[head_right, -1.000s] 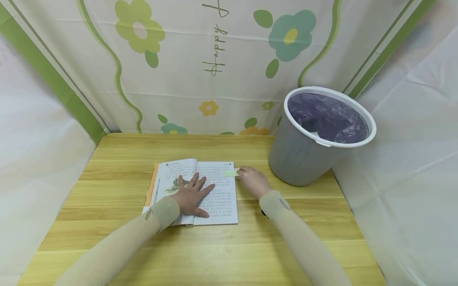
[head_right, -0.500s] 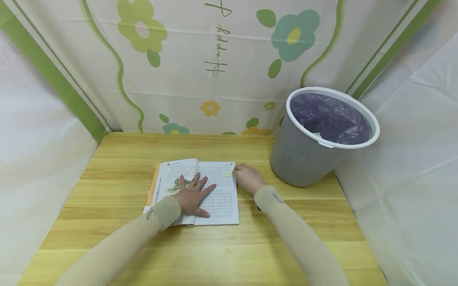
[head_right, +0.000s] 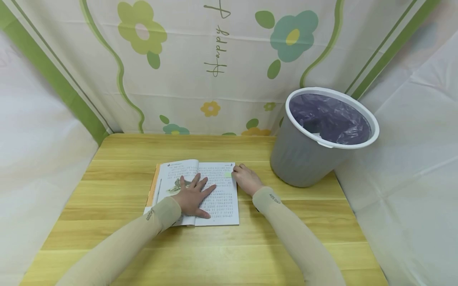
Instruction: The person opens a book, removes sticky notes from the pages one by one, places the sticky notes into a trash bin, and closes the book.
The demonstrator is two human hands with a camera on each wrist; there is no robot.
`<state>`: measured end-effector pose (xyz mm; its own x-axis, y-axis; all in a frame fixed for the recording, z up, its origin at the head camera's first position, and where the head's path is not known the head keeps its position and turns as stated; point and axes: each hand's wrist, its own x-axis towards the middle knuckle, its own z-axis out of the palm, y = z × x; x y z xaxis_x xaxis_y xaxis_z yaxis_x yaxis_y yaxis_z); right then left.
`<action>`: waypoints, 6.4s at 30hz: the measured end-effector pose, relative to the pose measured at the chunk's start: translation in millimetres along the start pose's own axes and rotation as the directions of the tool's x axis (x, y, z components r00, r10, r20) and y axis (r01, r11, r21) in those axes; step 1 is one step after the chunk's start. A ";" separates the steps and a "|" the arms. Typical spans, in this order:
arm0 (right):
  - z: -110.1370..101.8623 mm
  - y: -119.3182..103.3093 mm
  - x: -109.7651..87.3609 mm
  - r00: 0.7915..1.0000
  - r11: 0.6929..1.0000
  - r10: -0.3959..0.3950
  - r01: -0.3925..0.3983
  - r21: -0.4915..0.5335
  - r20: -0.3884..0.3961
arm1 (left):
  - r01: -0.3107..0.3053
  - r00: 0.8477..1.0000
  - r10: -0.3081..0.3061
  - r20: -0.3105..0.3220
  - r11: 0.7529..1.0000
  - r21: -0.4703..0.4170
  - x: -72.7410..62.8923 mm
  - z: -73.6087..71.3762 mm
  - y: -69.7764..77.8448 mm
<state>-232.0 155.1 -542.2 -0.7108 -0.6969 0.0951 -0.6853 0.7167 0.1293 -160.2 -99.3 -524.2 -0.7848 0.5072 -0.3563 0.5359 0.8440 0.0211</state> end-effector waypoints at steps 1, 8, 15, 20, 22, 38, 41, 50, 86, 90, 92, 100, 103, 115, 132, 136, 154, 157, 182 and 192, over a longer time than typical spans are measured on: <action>0.3 -0.1 0.0 1.000 1.000 0.002 -0.002 -0.001 0.002 | -0.001 1.000 0.001 0.000 1.000 -0.006 0.5 0.7 -0.1; 2.4 -2.2 -0.7 1.000 1.000 0.016 -0.016 0.005 -0.006 | -0.002 1.000 0.003 0.006 1.000 -0.016 3.1 5.6 -1.1; 1.6 -4.6 0.6 1.000 1.000 0.020 -0.020 -0.003 -0.009 | 0.000 1.000 0.000 0.017 1.000 -0.014 -2.1 -2.9 1.4; -1.0 -5.9 4.5 0.999 0.999 0.032 -0.032 -0.001 0.008 | 0.004 1.000 -0.004 0.014 1.000 -0.015 -3.1 -3.3 1.0; -2.3 -6.1 5.3 0.999 0.999 0.035 -0.035 -0.007 0.025 | 0.003 1.000 -0.002 0.011 1.000 -0.019 -2.0 -1.7 0.6; -4.1 -6.3 5.5 0.985 0.965 0.165 -0.170 0.201 0.042 | 0.004 1.000 -0.003 0.005 1.000 -0.025 -1.0 0.2 0.6; -3.5 -5.4 5.7 0.983 0.956 0.178 -0.183 0.230 0.043 | 0.004 1.000 -0.004 0.002 1.000 -0.022 -1.5 -0.5 0.8; -3.0 -4.9 7.0 0.977 0.945 0.209 -0.212 0.248 0.041 | 0.005 1.000 -0.005 -0.001 1.000 -0.022 -1.4 -0.8 1.4; -49.9 19.8 -32.5 0.910 0.914 0.350 -0.280 0.294 -0.223 | 0.000 1.000 0.000 -0.009 0.999 -0.046 -8.8 -4.5 3.7; -59.3 19.7 -42.7 0.903 0.922 0.332 -0.250 0.295 -0.274 | -0.003 1.000 0.002 -0.015 0.999 -0.048 -7.6 -2.1 2.2; -64.0 18.6 -47.3 0.900 0.926 0.324 -0.239 0.291 -0.292 | -0.001 1.000 0.001 -0.014 0.999 -0.040 -7.1 -1.7 1.7; -74.4 10.4 -65.7 0.889 0.949 0.276 -0.192 0.250 -0.365 | -0.008 1.000 0.007 -0.016 0.999 -0.041 -8.5 -6.0 3.0; -76.3 7.0 -72.7 0.884 0.956 0.256 -0.170 0.241 -0.392 | -0.011 1.000 0.010 -0.022 0.999 -0.050 -8.8 -5.6 2.9; -95.9 -0.4 -106.6 0.841 0.974 0.214 -0.145 0.175 -0.496 | -0.007 1.000 0.005 -0.020 0.997 -0.074 -7.9 -0.9 1.1; -158.3 9.4 -151.9 0.714 0.982 0.188 -0.150 0.115 -0.675 | 0.004 1.000 -0.006 -0.024 0.997 -0.071 -7.7 1.0 2.3; -173.3 10.6 -153.1 0.662 0.982 0.184 -0.151 0.111 -0.726 | 0.014 1.000 -0.014 -0.011 0.998 -0.060 -8.7 -0.2 2.2; -214.9 19.4 -166.7 0.584 0.969 0.215 -0.227 0.097 -0.783 | 0.009 1.000 -0.010 -0.029 0.999 -0.049 -3.6 9.2 0.7; -220.1 23.8 -169.9 0.573 0.965 0.213 -0.250 0.079 -0.791 | 0.008 0.999 -0.009 -0.032 0.999 -0.047 -1.5 11.9 0.3; -274.6 68.6 -160.6 0.575 0.946 0.222 -0.321 0.033 -0.787 | -0.014 0.999 0.012 -0.034 0.998 -0.061 -13.9 -2.5 4.2; -285.4 97.3 -149.1 0.618 0.953 0.213 -0.302 0.023 -0.757 | -0.011 0.999 0.009 -0.046 0.999 -0.050 -15.2 -2.5 6.6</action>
<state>-147.5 321.1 -262.2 -0.4657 -0.2979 0.8333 -0.4425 0.8939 0.0722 -145.5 -101.0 -516.4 -0.7935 0.5224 -0.3123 0.5287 0.8458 0.0715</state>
